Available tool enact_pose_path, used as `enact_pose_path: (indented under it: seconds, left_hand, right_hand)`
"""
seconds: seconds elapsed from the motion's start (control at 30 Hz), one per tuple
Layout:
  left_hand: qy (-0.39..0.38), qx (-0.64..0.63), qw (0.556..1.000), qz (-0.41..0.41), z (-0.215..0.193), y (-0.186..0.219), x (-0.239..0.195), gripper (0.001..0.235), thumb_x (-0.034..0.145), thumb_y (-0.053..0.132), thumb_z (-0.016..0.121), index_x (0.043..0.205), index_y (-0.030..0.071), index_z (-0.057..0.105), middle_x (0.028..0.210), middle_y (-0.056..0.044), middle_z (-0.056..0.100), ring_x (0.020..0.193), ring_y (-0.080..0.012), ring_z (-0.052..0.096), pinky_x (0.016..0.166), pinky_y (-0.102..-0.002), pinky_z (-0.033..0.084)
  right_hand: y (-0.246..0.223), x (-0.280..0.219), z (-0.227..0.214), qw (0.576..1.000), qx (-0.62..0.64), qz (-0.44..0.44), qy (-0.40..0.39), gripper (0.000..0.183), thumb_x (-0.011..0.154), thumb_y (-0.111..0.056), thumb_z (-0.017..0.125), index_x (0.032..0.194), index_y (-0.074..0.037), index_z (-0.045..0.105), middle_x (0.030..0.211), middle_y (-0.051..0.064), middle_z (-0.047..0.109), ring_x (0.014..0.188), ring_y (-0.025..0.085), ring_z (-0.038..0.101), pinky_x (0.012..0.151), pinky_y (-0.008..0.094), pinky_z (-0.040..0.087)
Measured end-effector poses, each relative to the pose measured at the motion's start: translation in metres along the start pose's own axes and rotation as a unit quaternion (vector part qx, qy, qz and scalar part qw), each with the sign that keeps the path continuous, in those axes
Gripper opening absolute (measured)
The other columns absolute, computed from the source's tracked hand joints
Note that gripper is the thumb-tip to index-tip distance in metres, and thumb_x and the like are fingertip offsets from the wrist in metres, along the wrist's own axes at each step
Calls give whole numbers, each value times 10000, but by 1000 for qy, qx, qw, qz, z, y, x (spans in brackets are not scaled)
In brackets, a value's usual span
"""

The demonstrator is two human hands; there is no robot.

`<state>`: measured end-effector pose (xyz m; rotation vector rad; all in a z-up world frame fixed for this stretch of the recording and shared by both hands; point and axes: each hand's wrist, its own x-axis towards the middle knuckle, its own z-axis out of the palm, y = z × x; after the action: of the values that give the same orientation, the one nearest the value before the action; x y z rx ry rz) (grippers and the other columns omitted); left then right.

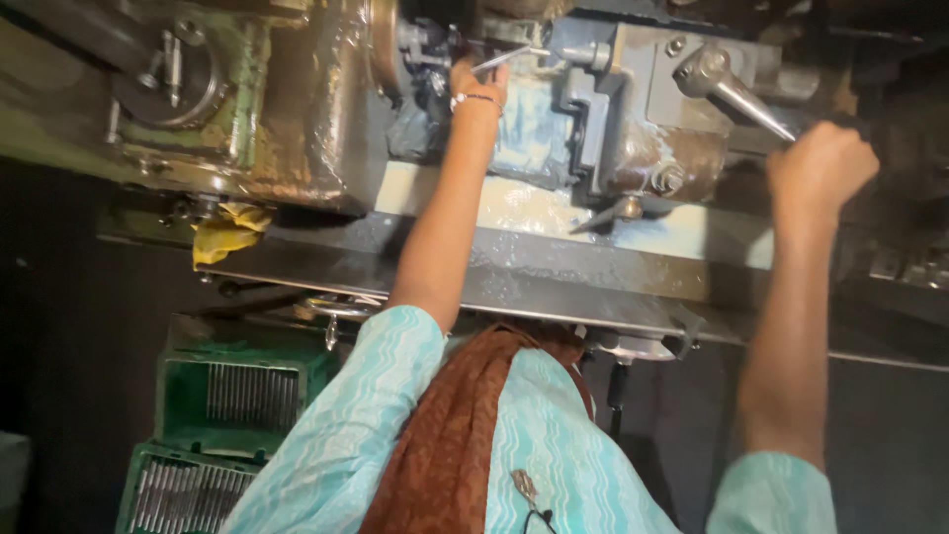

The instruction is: The person repeatedly picks up small metal rods from a green bin, places them into a grinding machine, and operates a lever to grind the rods. The person then removes the ground rods and places them back into the bin. This cycle is repeated continuously throughout the clip.

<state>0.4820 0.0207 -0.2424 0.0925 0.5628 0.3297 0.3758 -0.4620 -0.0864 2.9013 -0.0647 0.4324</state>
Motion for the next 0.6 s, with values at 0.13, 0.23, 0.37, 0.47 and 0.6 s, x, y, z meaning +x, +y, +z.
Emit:
enact_pose_path:
  seconds: [0.13,0.23,0.37,0.47,0.6]
  left_hand:
    - [46,-11,998,-49,15,-1,5,351,905,200,540,1177,1,638,1169,-142,674,1053,-331,652,863,-498,606]
    - [102,-29,992,-62,11,2,6,260,960,186,619,1187,62,647,1154,-87,670,1097,-275,634,923,-440,590]
    - [72,-10,997,-34,-2,-9,0,301,984,204,580,1229,39,637,1201,-110,643,1124,-291,608,924,-437,586]
    - [63,-23,997,-46,16,2,8,329,950,238,554,1216,61,634,1237,-115,635,1158,-297,600,886,-460,590]
    - [65,-23,996,-57,9,0,4,347,989,255,544,1260,45,603,1292,-121,596,1208,-299,561,919,-443,576]
  right_hand:
    - [-4,8,-14,999,19,21,20,109,687,-178,806,745,-89,781,778,170,734,728,364,737,675,404,577]
    - [-6,13,-12,999,12,-7,47,135,698,-191,821,778,-91,778,785,151,738,715,352,735,640,414,567]
    - [10,5,-9,998,30,-39,25,122,729,-174,793,826,-101,782,774,161,732,741,356,728,661,422,563]
    - [2,18,-10,999,25,-41,21,190,721,-238,842,809,-85,769,761,170,725,719,365,724,641,429,561]
    - [4,8,-11,998,28,-56,29,108,762,-173,814,824,-106,757,800,154,730,747,358,723,670,426,558]
